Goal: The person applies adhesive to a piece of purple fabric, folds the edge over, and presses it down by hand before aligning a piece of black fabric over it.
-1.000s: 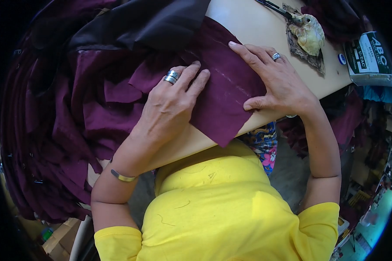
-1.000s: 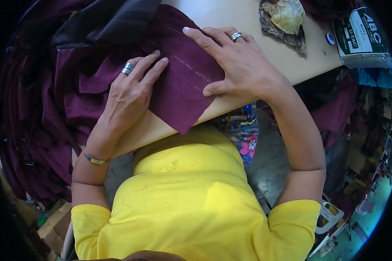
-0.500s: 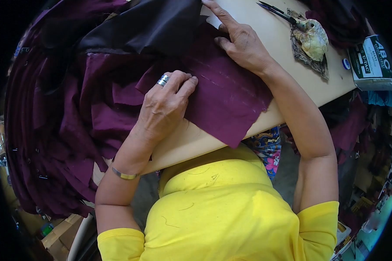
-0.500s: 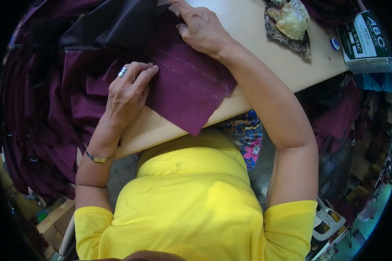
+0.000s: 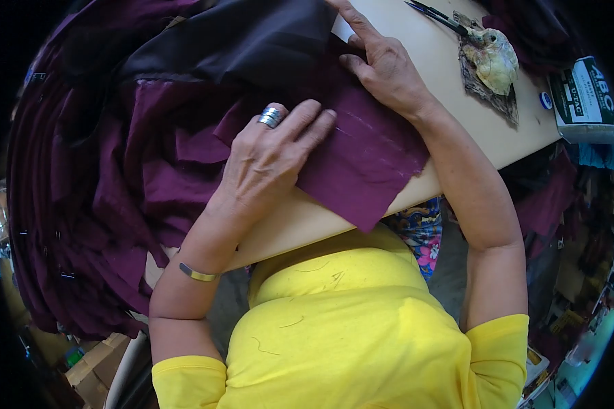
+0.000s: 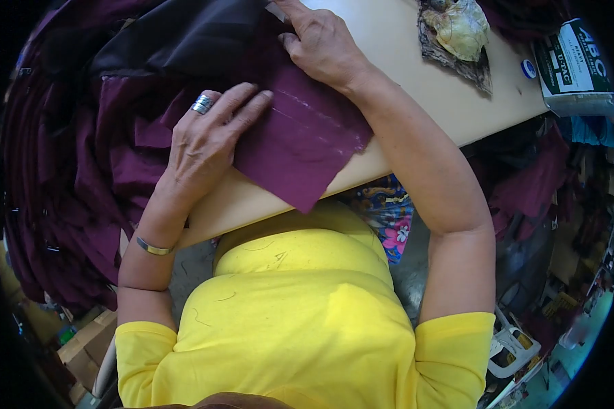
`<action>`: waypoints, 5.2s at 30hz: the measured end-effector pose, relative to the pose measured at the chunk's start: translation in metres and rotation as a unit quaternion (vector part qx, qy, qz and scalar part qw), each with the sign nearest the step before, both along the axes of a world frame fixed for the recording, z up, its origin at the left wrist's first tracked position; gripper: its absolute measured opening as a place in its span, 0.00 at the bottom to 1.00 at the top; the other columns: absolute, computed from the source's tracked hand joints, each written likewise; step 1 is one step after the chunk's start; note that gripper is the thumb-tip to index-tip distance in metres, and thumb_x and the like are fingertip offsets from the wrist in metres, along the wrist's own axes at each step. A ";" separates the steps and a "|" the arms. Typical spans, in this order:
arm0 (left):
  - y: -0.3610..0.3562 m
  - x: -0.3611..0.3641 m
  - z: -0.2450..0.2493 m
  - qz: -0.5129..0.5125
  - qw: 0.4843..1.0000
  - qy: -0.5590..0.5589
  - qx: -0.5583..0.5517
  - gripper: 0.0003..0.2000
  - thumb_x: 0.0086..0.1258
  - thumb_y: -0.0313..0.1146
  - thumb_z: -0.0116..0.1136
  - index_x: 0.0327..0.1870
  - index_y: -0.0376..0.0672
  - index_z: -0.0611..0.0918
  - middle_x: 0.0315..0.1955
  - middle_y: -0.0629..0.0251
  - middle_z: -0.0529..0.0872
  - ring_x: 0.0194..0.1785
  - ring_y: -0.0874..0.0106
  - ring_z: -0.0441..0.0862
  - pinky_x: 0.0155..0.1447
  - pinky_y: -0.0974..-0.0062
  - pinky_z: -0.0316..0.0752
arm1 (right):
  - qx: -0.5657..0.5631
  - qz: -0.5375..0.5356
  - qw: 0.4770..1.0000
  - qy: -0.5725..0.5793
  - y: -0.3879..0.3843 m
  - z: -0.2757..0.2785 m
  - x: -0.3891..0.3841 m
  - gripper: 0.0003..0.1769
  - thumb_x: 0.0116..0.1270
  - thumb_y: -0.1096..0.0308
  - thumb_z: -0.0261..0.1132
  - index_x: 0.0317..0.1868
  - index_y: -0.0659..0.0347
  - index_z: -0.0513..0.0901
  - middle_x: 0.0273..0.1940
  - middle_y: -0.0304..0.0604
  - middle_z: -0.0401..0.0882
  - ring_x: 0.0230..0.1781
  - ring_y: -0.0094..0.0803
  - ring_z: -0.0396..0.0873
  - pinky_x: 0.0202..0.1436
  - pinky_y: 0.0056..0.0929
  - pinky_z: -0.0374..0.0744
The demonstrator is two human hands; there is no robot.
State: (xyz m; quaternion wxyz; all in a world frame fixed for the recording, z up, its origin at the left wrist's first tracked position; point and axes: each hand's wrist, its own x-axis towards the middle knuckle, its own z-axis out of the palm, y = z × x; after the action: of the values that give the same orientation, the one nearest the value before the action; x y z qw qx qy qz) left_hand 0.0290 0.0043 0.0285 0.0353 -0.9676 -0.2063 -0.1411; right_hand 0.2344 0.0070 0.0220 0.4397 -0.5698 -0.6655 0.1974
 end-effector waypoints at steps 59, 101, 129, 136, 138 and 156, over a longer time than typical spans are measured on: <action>0.063 -0.020 -0.008 0.128 0.982 -0.105 -0.089 0.20 0.60 0.34 0.60 0.53 0.42 0.73 0.58 0.57 0.72 0.61 0.58 0.69 0.64 0.67 0.63 | -0.006 -0.045 0.986 -0.163 0.015 -0.001 -0.054 0.33 0.52 0.74 0.66 0.59 0.53 0.63 0.33 0.45 0.76 0.35 0.43 0.78 0.41 0.35 0.77; 0.075 -0.028 -0.007 0.079 0.965 -0.237 -0.075 0.09 0.57 0.22 0.57 0.39 0.41 0.77 0.49 0.62 0.77 0.51 0.60 0.76 0.55 0.68 0.71 | 0.068 0.059 0.994 -0.063 -0.004 -0.016 -0.048 0.23 0.59 0.84 0.56 0.54 0.56 0.73 0.41 0.44 0.83 0.43 0.31 0.83 0.46 0.25 0.79; 0.098 -0.012 -0.002 -0.140 0.985 -0.023 0.103 0.11 0.55 0.26 0.57 0.41 0.45 0.81 0.48 0.64 0.78 0.46 0.66 0.80 0.48 0.71 0.78 | 0.065 0.023 0.998 0.012 -0.008 -0.010 -0.038 0.15 0.52 0.85 0.53 0.40 0.61 0.70 0.34 0.48 0.81 0.38 0.43 0.82 0.44 0.33 0.80; 0.097 -0.013 0.009 -0.183 0.977 0.036 0.109 0.08 0.53 0.27 0.58 0.35 0.47 0.82 0.51 0.64 0.76 0.45 0.67 0.80 0.46 0.73 0.77 | 0.055 0.024 0.998 0.034 -0.004 -0.016 -0.037 0.18 0.52 0.86 0.51 0.43 0.61 0.69 0.35 0.48 0.81 0.41 0.42 0.82 0.47 0.32 0.79; 0.097 -0.012 0.008 -0.187 0.976 0.026 0.107 0.07 0.54 0.27 0.58 0.34 0.48 0.82 0.50 0.65 0.76 0.44 0.68 0.80 0.46 0.74 0.77 | 0.043 0.024 0.998 0.030 -0.004 -0.016 -0.036 0.20 0.52 0.87 0.51 0.46 0.60 0.69 0.37 0.45 0.81 0.43 0.35 0.82 0.48 0.27 0.78; 0.097 -0.009 0.011 -0.205 0.977 0.015 0.063 0.08 0.52 0.26 0.59 0.34 0.41 0.80 0.42 0.63 0.76 0.41 0.65 0.79 0.43 0.71 0.77 | 0.051 0.016 0.999 -0.006 -0.003 -0.017 -0.037 0.20 0.51 0.86 0.52 0.46 0.61 0.69 0.38 0.46 0.81 0.44 0.38 0.82 0.48 0.29 0.77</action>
State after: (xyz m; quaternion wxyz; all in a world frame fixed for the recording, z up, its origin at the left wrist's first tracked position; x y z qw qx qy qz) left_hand 0.0202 0.1010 0.0392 0.0691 -0.9872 0.0062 -0.1436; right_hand 0.1973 0.0036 0.0054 0.4612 -0.5371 -0.6862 0.1671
